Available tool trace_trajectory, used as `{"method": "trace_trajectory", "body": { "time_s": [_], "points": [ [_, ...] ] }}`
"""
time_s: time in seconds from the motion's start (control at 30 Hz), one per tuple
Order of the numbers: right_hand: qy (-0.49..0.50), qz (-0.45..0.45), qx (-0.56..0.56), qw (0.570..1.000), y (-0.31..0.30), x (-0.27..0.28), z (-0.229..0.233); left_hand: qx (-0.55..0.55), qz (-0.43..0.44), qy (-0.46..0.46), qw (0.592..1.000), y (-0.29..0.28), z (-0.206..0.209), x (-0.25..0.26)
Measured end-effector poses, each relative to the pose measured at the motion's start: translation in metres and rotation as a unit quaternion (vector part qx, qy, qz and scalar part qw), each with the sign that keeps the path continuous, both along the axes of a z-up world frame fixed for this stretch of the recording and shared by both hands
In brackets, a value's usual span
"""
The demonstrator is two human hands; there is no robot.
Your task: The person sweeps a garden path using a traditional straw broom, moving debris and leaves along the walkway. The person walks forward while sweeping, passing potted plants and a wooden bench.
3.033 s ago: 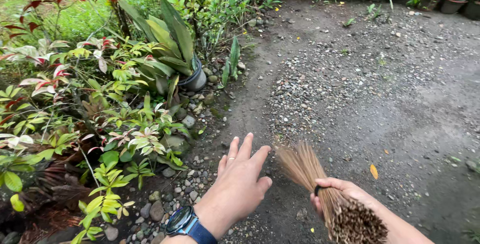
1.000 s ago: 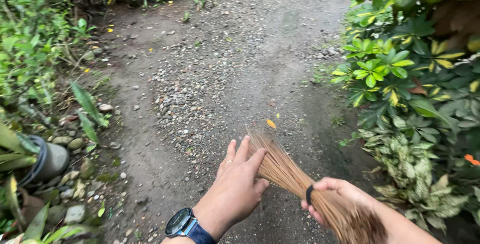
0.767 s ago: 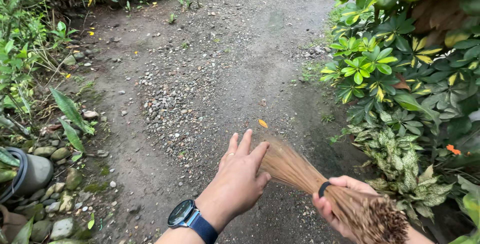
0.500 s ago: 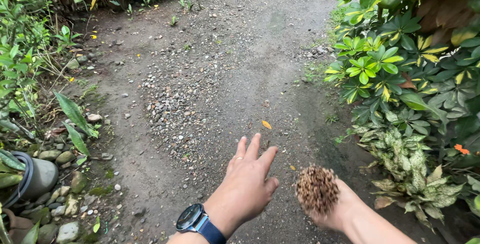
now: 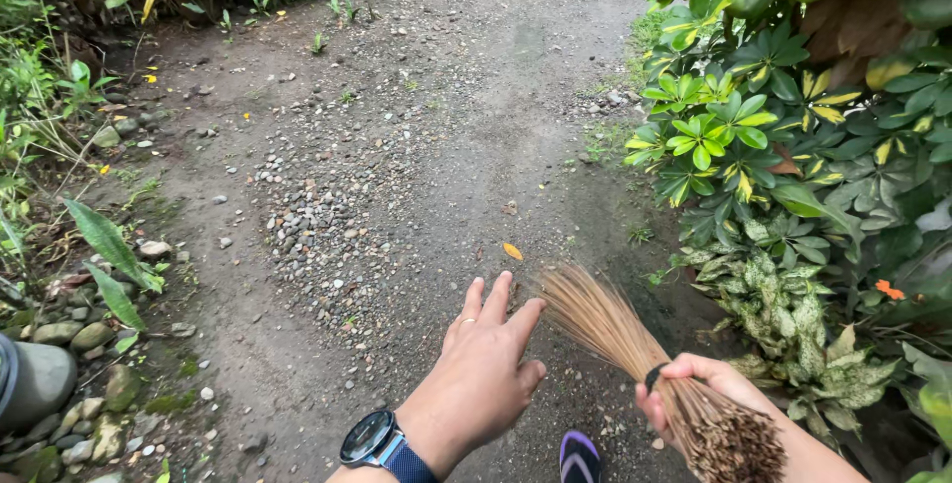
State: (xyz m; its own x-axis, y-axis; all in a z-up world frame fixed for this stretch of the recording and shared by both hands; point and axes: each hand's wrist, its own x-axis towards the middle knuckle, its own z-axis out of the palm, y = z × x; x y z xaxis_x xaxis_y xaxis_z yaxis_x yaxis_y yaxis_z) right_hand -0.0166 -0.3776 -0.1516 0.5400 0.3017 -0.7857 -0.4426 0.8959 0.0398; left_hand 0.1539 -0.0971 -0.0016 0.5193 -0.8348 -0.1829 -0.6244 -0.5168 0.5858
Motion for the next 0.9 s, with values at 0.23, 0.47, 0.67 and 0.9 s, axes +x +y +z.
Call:
{"method": "trace_trajectory", "body": {
  "time_s": [0.23,0.47,0.67,0.9],
  "points": [
    [-0.012,0.006,-0.223,0.975,-0.022,0.021,-0.017,-0.023,0.018,-0.029,0.999,-0.026,-0.005,0.016],
    [-0.015,-0.016,-0.025,0.999,-0.06,0.052,-0.022,-0.01,0.032,-0.011,0.999,-0.052,-0.007,0.019],
    [0.032,-0.03,0.039,0.998,-0.091,0.051,-0.006,-0.011,0.057,-0.007,0.998,-0.082,0.001,0.028],
    [0.036,-0.025,-0.159,0.986,-0.12,0.13,-0.029,-0.014,0.11,-0.003,0.994,-0.095,0.002,0.023]
  ]
}}
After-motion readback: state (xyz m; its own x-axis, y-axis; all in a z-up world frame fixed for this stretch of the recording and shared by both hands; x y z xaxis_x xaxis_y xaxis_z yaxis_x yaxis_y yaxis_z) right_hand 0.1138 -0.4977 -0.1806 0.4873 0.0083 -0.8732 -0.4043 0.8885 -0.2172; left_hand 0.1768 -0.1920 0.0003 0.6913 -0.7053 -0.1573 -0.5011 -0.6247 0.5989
